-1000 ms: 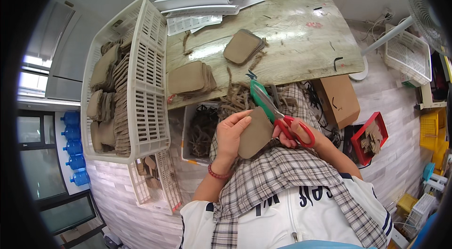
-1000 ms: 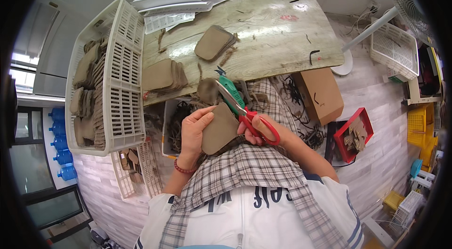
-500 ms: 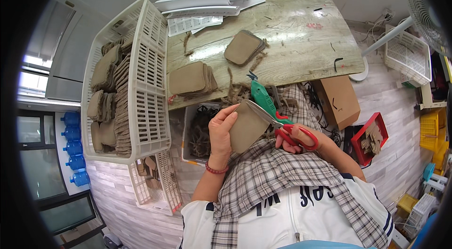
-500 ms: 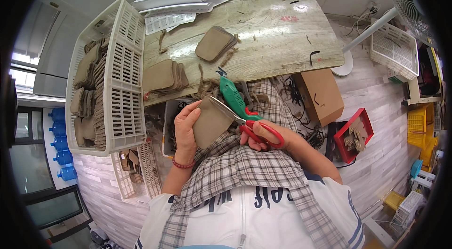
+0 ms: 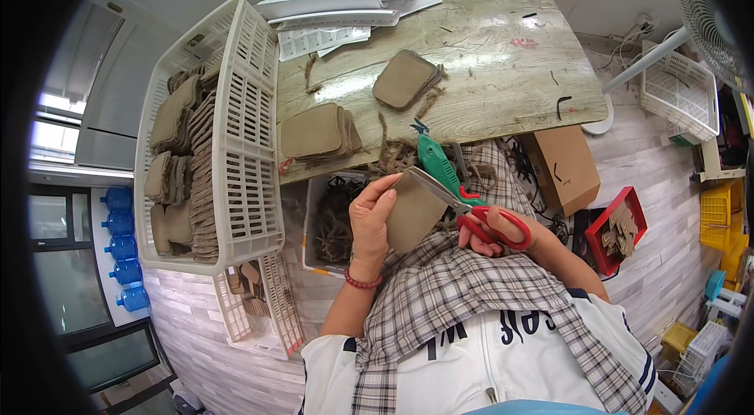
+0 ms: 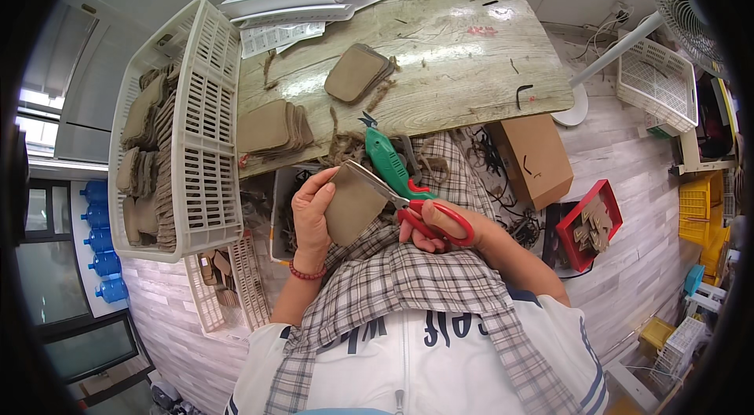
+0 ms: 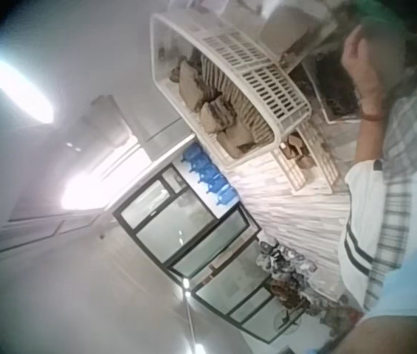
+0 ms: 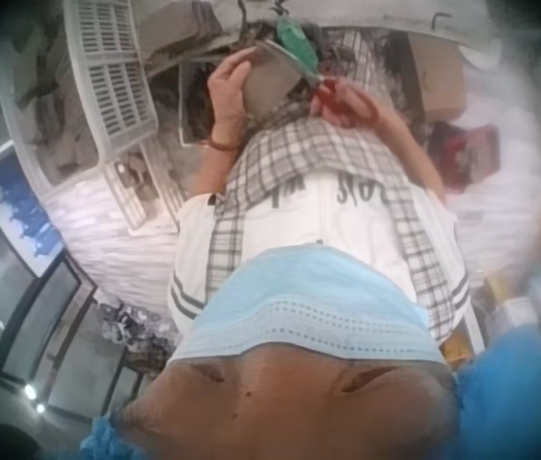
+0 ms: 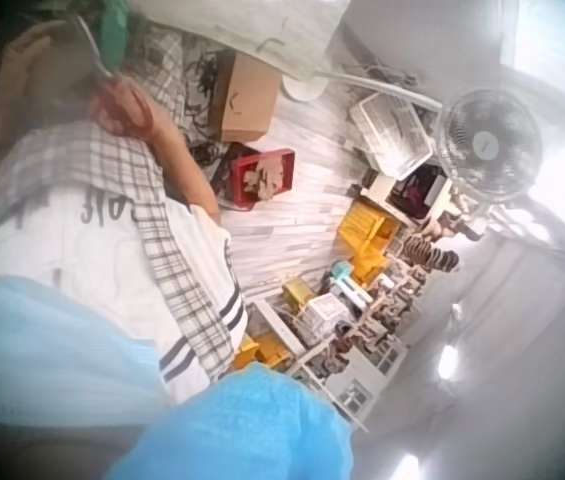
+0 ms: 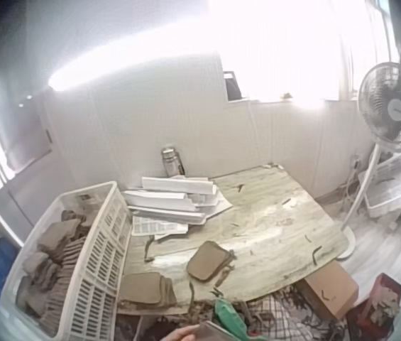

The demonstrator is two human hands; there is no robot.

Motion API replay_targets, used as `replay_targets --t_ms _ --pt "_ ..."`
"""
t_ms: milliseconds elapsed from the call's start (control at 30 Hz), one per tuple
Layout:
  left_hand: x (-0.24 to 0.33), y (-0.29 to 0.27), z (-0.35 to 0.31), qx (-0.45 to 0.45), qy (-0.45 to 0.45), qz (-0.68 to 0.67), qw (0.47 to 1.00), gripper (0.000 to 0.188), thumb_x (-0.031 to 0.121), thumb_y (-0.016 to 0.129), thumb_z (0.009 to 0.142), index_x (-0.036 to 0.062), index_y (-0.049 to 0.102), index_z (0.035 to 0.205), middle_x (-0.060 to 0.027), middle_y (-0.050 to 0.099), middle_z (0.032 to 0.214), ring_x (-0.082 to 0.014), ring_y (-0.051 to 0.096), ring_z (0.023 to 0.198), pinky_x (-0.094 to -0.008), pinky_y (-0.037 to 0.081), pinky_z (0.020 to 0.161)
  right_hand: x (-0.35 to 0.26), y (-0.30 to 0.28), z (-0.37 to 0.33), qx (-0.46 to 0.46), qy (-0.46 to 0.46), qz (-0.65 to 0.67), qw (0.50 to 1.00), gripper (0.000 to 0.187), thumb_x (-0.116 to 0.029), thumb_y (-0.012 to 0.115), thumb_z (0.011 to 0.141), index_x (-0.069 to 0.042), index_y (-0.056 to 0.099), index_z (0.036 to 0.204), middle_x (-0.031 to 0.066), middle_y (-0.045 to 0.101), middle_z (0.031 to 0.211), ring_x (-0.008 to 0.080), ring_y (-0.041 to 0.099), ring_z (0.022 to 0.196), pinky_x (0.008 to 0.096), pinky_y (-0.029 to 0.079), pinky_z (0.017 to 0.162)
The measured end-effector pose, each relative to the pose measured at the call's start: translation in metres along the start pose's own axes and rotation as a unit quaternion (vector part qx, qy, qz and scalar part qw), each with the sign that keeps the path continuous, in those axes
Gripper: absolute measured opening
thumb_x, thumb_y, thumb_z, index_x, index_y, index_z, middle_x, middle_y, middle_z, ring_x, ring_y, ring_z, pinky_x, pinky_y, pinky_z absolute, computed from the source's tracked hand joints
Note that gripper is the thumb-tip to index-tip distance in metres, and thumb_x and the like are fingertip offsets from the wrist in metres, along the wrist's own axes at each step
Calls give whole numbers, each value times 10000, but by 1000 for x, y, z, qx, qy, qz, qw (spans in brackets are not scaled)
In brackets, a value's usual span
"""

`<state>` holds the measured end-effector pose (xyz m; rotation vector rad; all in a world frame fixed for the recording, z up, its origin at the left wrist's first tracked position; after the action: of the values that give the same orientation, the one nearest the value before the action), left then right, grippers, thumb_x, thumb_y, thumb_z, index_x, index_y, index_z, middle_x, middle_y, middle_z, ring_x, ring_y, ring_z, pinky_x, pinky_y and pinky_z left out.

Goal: The person uses a green rotary tool to trim excess cord from the edges of small rectangular cardboard pieces. They handle the pieces one at a time, rotating them to trim all sides, and occasionally use red scissors to snip remaining strands. Finished pieces are stacked on the table.

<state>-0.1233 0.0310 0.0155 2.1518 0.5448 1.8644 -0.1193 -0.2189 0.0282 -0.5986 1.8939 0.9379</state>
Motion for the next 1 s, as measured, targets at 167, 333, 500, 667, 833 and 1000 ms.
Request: replay_targets --t_ms 167,333,500,667,833,1000 --pt "1 0 0 -9 -12 -5 1000 258 11 512 923 -37 615 1154 -75 675 1025 -95 631 870 -217 505 769 0 1 1 3 6 0 1000 841 -759 289 862 10 613 970 2 547 633 52 418 486 185 335 468" --pt "0 -1 -1 -16 -48 -29 998 267 20 500 927 -38 607 1165 -80 673 1027 -100 635 862 -222 513 759 0 3 3 10 4 -22 1000 886 -789 307 834 29 614 980 11 548 643 57 411 488 192 315 462" --pt "-1 4 -4 -20 -89 -5 996 280 21 505 917 -40 599 1174 -77 668 1033 -101 635 850 -228 515 757 14 8 9 68 -25 -22 997 848 -771 302 851 14 588 995 14 544 641 62 425 498 196 334 462" --pt "-14 4 -17 14 -115 -21 993 304 14 492 912 -53 570 1198 -105 664 1053 -130 646 882 -255 528 791 13 -13 11 149 -117 134 973 816 -747 283 874 4 575 1006 10 562 653 57 443 505 197 348 463" --pt "7 4 -5 14 -91 -25 995 300 21 479 924 -59 564 1200 -112 663 1062 -132 645 889 -254 528 791 -6 3 -2 -9 5 -45 999 780 -719 311 889 2 595 972 9 561 647 57 446 499 199 361 463" --pt "10 4 -2 -2 -74 -19 997 298 24 480 929 -51 574 1202 -102 667 1052 -116 641 880 -241 522 774 0 2 0 3 27 -15 1000 783 -713 299 896 6 600 971 13 555 630 62 449 491 197 365 465"
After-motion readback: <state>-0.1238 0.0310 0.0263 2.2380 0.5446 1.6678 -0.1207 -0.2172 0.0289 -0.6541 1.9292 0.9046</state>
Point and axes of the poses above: each hand's wrist, its own z-axis towards the middle knuckle, its own y-axis out of the palm, x = y × z, the point moved 1 cm from there along z, towards the middle knuckle
